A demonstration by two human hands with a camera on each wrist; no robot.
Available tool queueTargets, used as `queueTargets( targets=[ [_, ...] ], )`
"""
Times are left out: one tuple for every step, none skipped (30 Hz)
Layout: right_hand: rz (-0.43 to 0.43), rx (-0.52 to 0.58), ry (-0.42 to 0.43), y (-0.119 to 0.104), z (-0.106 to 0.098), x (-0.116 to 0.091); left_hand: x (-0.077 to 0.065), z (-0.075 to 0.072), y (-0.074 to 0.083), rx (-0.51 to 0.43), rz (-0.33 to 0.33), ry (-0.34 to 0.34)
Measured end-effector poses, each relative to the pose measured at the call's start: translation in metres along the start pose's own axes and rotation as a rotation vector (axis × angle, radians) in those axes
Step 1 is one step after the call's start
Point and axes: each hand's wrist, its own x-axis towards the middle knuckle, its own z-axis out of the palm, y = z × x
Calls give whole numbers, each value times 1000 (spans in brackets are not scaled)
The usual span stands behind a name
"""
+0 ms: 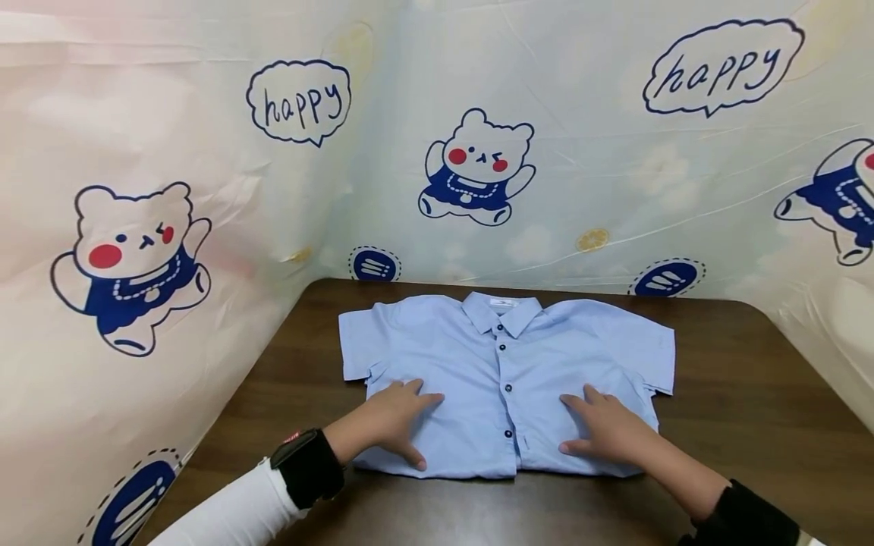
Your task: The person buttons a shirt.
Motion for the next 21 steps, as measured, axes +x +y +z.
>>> queueTargets(
  targets=[
    [6,9,-12,2,1,1,0,1,-2,-13,0,-15],
    [9,15,-19,4,3,2,2,2,-3,-20,0,-27],
    [11,20,-23,6,4,4,3,2,-3,-22,0,-36],
    [18,20,-29,7,5,6,5,3,-3,-18,0,-41],
    [23,18,-32,8,6,8,7,3,-4,-13,1,-46],
    [27,17,-35,9,6,9,9,3,-4,-5,-1,-51],
    [31,15,-39,10,7,11,11,2,-5,2,-6,-56],
    [37,14,-43,10,7,13,13,2,-6,7,-12,-60],
    [40,12,-43,10,6,15,15,2,-6,7,-20,-65],
    [43,13,-44,10,6,16,17,1,-8,6,-28,-68],
    [40,14,-43,10,5,18,18,1,-9,3,-36,-74],
    [41,14,-43,10,5,19,19,1,-10,2,-44,-77],
    [41,14,-42,9,4,20,20,0,-11,-3,-48,-78],
    [40,16,-40,9,4,21,21,0,-12,-7,-52,-79],
    [38,16,-39,9,3,22,21,0,-13,-12,-55,-81],
    [35,15,-38,9,3,23,22,-1,-13,-15,-58,-83],
    [33,15,-38,9,2,24,22,-2,-14,-17,-58,-83],
    [30,12,-35,9,1,25,23,-3,-14,-18,-60,-83],
    [27,10,-33,9,0,26,23,-4,-14,-19,-63,-83],
    [24,5,-31,8,-1,27,24,-5,-14,-18,-67,-83],
    [19,-5,-27,8,-2,28,25,-7,-13,-12,-73,-86]
  ],
)
